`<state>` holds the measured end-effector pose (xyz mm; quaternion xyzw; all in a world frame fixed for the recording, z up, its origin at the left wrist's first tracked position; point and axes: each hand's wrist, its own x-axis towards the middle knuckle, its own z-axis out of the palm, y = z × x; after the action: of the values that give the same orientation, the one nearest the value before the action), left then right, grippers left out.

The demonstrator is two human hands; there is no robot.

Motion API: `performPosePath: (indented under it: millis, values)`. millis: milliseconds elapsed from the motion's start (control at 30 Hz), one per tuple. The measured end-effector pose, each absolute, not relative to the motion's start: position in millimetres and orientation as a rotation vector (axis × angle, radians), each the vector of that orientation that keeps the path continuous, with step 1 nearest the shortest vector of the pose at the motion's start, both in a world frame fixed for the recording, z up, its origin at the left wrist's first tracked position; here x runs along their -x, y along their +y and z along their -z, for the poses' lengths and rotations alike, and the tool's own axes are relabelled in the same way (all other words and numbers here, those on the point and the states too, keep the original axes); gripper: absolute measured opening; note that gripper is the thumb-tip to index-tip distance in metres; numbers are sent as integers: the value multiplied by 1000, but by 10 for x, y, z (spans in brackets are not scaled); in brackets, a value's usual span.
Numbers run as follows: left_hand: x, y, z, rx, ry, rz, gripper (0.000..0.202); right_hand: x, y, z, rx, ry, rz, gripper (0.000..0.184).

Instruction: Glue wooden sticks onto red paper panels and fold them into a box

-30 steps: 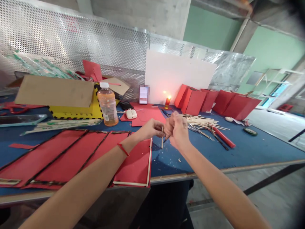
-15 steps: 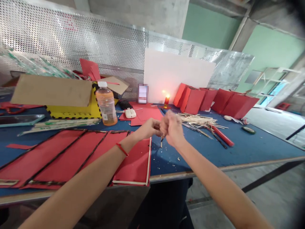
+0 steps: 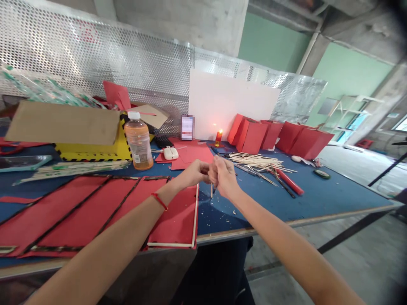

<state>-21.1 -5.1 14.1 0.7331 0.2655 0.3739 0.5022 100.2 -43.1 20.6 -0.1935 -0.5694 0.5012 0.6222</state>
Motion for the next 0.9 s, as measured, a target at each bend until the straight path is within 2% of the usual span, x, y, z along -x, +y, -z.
performPosePath:
  millis: [100, 567, 900]
  values:
    - [202, -42, -135, -1710, 610, -839, 12, -1017, -449, -291, 415, -1213, -1156, 56]
    - [199, 22, -45, -1715, 646, -886, 8, -948, -372, -263, 503, -1206, -1284, 53]
    - [193, 8, -25, -1607, 673, -869, 15, -872, -316, -229, 649, -1102, -1072, 49]
